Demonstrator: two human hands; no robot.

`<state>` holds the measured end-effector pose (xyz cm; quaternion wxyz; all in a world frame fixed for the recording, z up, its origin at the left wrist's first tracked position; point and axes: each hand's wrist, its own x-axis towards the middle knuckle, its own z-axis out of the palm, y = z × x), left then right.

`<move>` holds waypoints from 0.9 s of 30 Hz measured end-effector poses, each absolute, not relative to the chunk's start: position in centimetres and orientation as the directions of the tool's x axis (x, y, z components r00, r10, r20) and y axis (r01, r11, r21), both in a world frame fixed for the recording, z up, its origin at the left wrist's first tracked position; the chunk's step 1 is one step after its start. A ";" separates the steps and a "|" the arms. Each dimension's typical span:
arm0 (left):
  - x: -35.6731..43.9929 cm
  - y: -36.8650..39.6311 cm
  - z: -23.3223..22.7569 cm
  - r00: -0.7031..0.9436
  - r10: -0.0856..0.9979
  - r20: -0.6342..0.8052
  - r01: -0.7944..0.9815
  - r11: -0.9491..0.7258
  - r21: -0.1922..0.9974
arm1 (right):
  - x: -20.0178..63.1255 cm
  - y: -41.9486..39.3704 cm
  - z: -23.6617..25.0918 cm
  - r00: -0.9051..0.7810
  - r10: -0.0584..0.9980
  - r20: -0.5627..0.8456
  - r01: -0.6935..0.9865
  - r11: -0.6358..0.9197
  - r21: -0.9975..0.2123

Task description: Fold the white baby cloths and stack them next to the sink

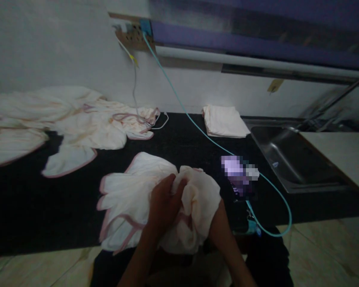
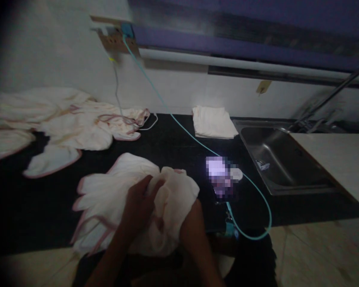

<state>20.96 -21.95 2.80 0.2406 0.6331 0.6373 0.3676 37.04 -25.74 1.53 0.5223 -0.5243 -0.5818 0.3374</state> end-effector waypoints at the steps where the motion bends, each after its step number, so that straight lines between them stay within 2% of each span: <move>1: 20.9 -22.0 2.7 -0.084 0.982 0.171 0.638 -0.079 0.766 | 37.0 -25.7 1.5 0.091 0.961 0.263 0.235 0.236 -0.943; 4: 20.8 -21.9 2.3 -0.080 0.979 0.187 0.676 -0.085 0.732 | 36.7 -25.5 1.5 0.080 0.951 0.298 0.212 0.276 -0.937; 9: 20.6 -21.9 2.0 -0.048 0.977 0.206 0.722 -0.109 0.683 | 36.7 -25.6 1.9 0.064 0.934 0.350 0.284 0.319 -0.904; 14: 20.5 -22.0 2.3 -0.063 0.979 0.195 0.712 -0.092 0.696 | 37.0 -26.2 2.2 0.092 0.945 0.313 0.239 0.284 -0.929; 18: 20.8 -22.0 2.7 -0.104 0.979 0.174 0.652 -0.065 0.755 | 37.0 -25.8 2.0 0.089 0.938 0.334 0.240 0.305 -0.922; 21: 21.0 -21.8 3.2 -0.092 0.981 0.168 0.613 -0.078 0.786 | 37.1 -25.2 1.9 0.019 0.925 0.380 0.261 0.363 -0.895; 24: 20.6 -21.0 4.8 -0.051 0.977 0.206 0.589 -0.137 0.796 | 37.6 -25.2 2.2 -0.098 0.927 0.363 0.284 0.375 -0.882; 27: 19.9 -19.6 8.3 0.055 0.971 0.233 0.638 -0.214 0.740 | 38.9 -26.0 2.6 -0.192 0.930 0.314 0.326 0.362 -0.873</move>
